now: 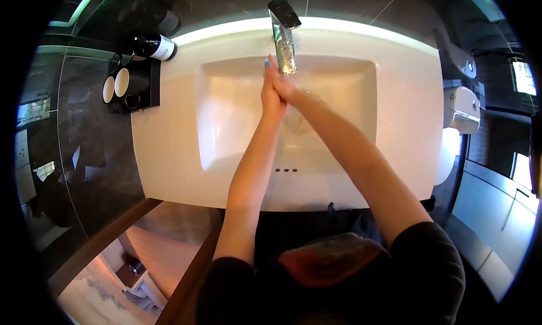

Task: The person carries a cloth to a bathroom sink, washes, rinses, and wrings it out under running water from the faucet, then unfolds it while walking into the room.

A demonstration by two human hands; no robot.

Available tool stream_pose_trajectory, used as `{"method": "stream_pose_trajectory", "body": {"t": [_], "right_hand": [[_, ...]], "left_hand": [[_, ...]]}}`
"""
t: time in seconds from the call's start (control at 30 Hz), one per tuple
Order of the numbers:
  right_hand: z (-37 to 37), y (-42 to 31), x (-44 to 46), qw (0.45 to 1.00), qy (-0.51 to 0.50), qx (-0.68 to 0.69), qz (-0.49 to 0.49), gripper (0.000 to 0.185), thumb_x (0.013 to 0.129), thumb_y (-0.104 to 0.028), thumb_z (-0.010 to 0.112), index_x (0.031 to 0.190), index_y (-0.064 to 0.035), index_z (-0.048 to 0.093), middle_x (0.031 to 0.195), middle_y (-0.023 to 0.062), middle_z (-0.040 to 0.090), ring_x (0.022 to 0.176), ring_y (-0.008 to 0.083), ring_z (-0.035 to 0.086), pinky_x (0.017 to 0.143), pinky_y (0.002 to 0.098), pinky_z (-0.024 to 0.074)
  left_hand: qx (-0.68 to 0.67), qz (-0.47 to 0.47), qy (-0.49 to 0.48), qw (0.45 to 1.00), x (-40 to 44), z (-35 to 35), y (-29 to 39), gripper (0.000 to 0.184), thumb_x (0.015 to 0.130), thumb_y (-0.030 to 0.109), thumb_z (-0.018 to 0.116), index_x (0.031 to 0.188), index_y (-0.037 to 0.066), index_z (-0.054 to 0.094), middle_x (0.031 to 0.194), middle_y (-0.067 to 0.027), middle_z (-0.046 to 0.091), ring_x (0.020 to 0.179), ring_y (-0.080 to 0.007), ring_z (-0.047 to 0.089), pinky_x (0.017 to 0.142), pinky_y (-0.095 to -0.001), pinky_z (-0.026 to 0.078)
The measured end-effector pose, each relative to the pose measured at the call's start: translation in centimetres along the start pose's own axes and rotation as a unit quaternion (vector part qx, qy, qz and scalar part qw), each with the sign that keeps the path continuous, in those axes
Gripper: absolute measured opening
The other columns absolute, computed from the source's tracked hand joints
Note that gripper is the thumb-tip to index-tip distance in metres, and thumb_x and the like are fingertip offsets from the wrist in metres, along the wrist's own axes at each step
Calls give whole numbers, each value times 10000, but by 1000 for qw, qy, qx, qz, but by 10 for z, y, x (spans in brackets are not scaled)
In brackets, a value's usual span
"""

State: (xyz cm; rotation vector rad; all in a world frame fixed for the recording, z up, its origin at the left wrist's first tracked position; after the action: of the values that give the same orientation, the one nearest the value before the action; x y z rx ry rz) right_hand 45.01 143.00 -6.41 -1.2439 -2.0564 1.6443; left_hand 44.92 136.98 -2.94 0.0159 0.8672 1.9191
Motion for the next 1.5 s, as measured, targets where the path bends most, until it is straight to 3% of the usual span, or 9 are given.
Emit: {"method": "stream_pose_trajectory", "body": {"t": [0.13,0.23,0.43,0.53,0.77,0.9,1.13,1.27,1.5], "right_hand": [[5,13,6,989,-39,70,127,661,798,-575,387,1110,-2,494,1095,186,538,1052,312,480,897,378,355],[2,-35,-42,896,205,-269,-287,472,843,-401,492,1156,-48,476,1190,131,493,1070,217,481,818,307,419],[-53,38,-78,901,-221,353,120,526,816,-237,516,1278,-57,340,1316,118,355,1199,219,336,940,320,315],[-86,67,-53,969,-50,208,121,395,800,-179,521,1165,-35,468,1190,102,492,1094,194,447,889,293,360],[-56,80,-18,951,-228,198,67,248,799,-211,535,990,-57,573,851,18,581,736,105,537,677,231,430],[-120,50,-26,966,-144,180,119,215,813,-236,527,923,-67,602,760,7,563,643,96,521,593,210,414],[-198,7,-13,996,-38,-65,46,220,790,-232,553,859,-34,620,667,20,542,565,98,508,553,217,410],[-191,-7,-1,996,-75,47,9,216,794,-204,544,879,-17,611,706,47,568,598,118,527,636,242,453],[-107,9,0,894,-9,439,86,315,829,-240,516,1033,0,533,946,124,586,832,229,571,755,339,481]], "left_hand": [[41,52,-66,996,-7,-3,3,450,923,393,289,1324,191,263,1141,-37,420,959,-153,416,780,-316,371],[-57,58,-49,995,39,-33,3,482,915,336,353,1351,175,225,1182,-27,437,1051,-153,434,805,-303,403],[264,-66,-103,957,30,3,21,415,803,175,587,1178,75,441,999,-58,576,900,-134,555,733,-256,451],[384,-74,-144,909,33,16,16,294,795,146,590,1064,43,527,935,-66,601,884,-148,565,770,-287,444],[446,47,-228,864,76,36,-7,240,878,204,473,1046,40,523,821,-65,587,753,-170,556,676,-303,448],[775,267,-133,558,76,55,29,258,874,240,428,1053,83,529,800,-182,576,792,-302,587,644,-359,451],[702,161,67,690,57,26,54,339,803,370,519,940,68,585,738,-169,608,711,-348,587,614,-409,442],[610,269,105,738,27,-16,71,272,806,283,554,946,50,558,682,-126,599,595,-250,568,572,-333,438],[289,45,27,956,8,-21,38,107,778,93,586,839,56,506,714,-26,539,624,-94,490,587,-275,445]]}}
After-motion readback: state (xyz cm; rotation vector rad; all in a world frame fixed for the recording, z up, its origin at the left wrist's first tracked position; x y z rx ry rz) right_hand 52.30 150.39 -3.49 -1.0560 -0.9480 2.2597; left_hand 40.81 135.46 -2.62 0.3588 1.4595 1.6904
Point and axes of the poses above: each hand's wrist, its own x-axis towards the middle knuckle, its own z-axis out of the palm, y = z × x, the point moved 8 cm from there along x, towards the middle knuckle
